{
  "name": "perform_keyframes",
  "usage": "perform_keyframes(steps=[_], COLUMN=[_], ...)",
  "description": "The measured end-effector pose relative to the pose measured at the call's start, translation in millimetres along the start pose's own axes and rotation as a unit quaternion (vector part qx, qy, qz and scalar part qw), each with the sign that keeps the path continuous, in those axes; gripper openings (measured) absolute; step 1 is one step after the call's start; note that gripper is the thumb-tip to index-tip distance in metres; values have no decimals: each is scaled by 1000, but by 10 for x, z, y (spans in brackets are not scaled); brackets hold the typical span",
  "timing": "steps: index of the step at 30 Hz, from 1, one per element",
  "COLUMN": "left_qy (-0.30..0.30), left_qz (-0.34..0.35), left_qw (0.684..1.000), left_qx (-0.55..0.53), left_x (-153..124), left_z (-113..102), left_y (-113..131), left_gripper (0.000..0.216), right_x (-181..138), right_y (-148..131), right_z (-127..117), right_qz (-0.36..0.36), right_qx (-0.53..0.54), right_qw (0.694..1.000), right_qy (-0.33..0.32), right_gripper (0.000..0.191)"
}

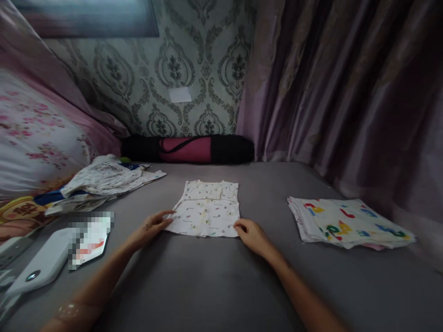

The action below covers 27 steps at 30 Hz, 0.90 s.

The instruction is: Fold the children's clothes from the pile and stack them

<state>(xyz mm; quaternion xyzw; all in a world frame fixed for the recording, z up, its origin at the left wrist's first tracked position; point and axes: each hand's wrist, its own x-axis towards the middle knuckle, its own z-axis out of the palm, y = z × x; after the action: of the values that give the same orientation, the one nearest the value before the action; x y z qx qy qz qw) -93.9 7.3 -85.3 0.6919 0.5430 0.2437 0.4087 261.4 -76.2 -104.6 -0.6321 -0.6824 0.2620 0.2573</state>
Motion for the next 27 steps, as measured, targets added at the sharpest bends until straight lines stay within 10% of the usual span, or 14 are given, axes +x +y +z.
perform_keyframes(steps=[7, 16, 27], left_qy=[-82, -34, 36], left_qz=[57, 190, 121], left_qw=[992, 973, 987], left_qx=[76, 130, -103], left_x=[-56, 153, 852], left_z=[-106, -106, -163], left_y=[-57, -36, 203], left_gripper=[45, 22, 43], right_x=[-189, 40, 717], right_y=[26, 29, 3], right_z=[-111, -115, -367], right_qz=[-118, -175, -49], right_qx=[-56, -79, 81], right_qw=[990, 980, 987], right_qy=[-43, 51, 128], right_gripper=[47, 16, 26])
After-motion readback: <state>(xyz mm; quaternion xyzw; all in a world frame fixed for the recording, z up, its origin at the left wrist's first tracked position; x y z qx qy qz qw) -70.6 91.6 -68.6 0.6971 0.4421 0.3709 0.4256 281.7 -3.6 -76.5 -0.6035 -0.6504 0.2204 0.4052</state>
